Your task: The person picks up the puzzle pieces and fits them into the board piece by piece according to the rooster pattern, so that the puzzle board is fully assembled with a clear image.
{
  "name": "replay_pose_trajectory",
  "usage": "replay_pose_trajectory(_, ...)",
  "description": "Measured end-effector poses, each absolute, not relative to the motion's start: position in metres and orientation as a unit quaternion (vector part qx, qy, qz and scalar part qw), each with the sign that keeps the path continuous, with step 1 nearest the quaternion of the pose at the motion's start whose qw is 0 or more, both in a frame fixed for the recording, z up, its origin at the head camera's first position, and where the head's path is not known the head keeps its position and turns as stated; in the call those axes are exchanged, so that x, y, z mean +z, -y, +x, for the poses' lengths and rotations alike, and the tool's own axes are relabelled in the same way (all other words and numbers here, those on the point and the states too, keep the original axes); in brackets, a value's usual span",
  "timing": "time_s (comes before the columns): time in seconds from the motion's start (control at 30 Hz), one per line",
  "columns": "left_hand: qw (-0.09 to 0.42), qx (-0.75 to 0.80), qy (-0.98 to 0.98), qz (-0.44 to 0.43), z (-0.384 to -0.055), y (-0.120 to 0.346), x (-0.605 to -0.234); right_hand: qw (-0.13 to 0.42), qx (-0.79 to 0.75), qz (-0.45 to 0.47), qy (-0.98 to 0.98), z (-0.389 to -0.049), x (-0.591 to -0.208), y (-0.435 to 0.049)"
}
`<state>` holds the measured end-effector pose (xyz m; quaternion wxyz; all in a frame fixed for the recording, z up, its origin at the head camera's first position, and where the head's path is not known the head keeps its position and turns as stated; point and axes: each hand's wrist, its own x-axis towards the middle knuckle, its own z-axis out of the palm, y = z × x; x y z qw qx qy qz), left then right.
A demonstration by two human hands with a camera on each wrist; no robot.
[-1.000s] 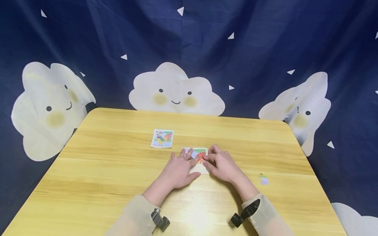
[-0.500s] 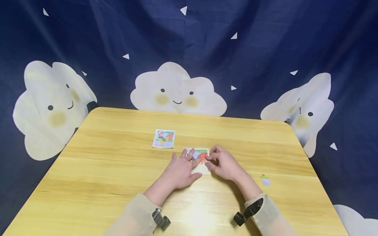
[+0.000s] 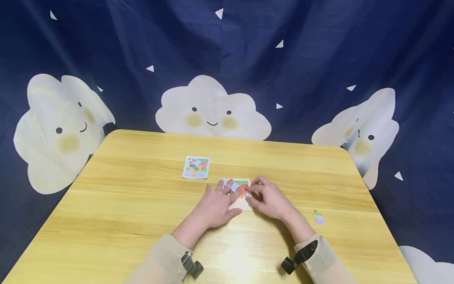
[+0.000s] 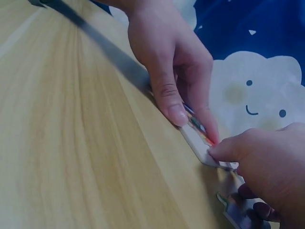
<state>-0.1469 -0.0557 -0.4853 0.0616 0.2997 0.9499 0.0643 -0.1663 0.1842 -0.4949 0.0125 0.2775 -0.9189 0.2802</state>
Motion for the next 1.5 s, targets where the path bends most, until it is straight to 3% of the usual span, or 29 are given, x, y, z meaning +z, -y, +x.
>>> replay_pose_trajectory(1.5,0.067,0.075,-0.951,0.292,-0.1472,0.0615,-0.4836,0.066,0.172,0.307,0.934,-0.1649,-0.495,-0.1763)
